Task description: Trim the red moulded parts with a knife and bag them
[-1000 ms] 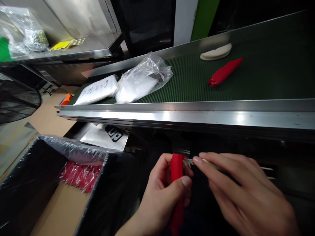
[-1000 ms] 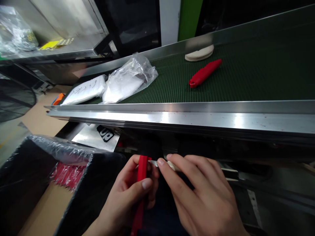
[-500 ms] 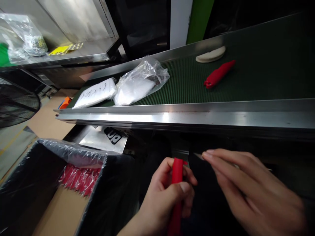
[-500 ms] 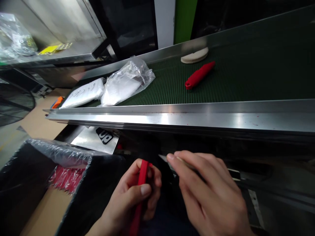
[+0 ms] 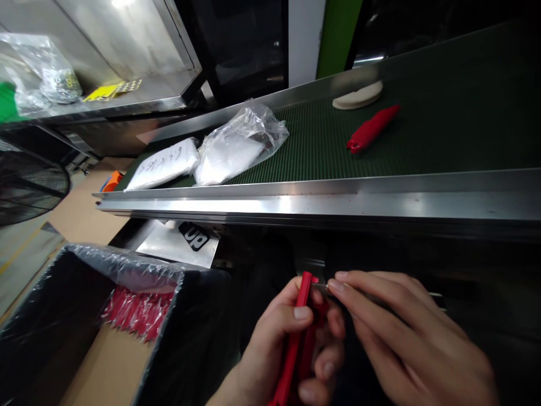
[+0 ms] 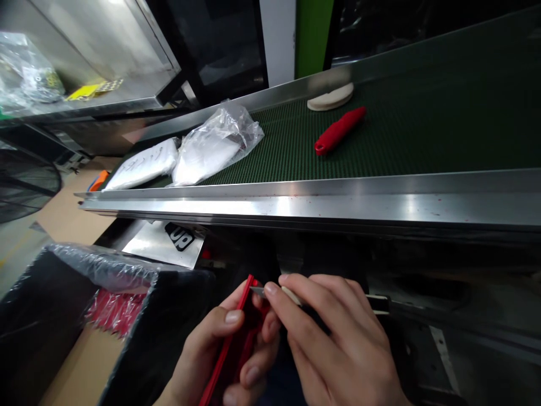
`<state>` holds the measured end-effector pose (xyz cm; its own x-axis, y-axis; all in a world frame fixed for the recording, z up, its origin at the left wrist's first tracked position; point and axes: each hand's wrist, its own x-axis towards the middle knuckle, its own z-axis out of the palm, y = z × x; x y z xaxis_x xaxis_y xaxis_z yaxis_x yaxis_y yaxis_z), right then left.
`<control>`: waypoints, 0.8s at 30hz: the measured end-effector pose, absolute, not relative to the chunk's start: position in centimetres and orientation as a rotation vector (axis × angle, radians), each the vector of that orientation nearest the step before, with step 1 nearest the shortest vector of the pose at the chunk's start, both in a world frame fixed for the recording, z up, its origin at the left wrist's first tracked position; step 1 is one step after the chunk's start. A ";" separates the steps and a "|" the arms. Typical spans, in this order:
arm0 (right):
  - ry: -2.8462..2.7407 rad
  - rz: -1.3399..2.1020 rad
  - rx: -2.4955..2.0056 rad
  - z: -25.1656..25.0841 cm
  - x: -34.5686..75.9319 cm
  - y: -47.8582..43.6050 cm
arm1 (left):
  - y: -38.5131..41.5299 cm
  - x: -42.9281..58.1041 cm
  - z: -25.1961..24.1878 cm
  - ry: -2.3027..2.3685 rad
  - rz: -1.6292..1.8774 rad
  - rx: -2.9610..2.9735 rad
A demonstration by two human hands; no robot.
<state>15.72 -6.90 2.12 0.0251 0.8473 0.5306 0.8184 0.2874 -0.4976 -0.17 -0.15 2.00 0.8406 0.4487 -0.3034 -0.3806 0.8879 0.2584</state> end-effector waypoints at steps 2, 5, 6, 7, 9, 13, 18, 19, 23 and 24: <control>-1.764 0.039 -1.515 2.0 15.7 -7.1 | -0.2 -0.1 2.0 0.367 0.448 0.179; -1.761 0.038 -1.519 1.9 15.7 -7.2 | -0.2 0.0 2.2 0.381 0.449 0.169; -1.760 0.041 -1.523 1.8 15.6 -7.2 | -0.2 0.0 2.3 0.384 0.450 0.167; -1.758 0.041 -1.523 1.8 15.6 -7.2 | -0.2 0.0 2.3 0.386 0.450 0.164; -1.760 0.048 -1.524 1.8 15.5 -7.1 | -0.1 -0.1 2.3 0.385 0.446 0.164; -1.769 0.037 -1.511 1.8 15.4 -7.0 | -0.2 -0.2 2.3 0.376 0.431 0.170; -1.760 -0.003 -1.527 1.3 15.9 -6.9 | -0.8 -0.1 1.6 0.311 0.457 0.217; -1.739 0.013 -1.543 1.3 16.1 -6.9 | -0.9 -0.1 1.4 0.271 0.466 0.240; -1.546 0.094 -1.619 1.5 16.0 -7.1 | -1.0 0.1 1.2 0.185 0.486 0.236; -1.520 0.094 -1.626 1.7 15.9 -7.2 | -0.9 0.0 1.3 0.216 0.480 0.217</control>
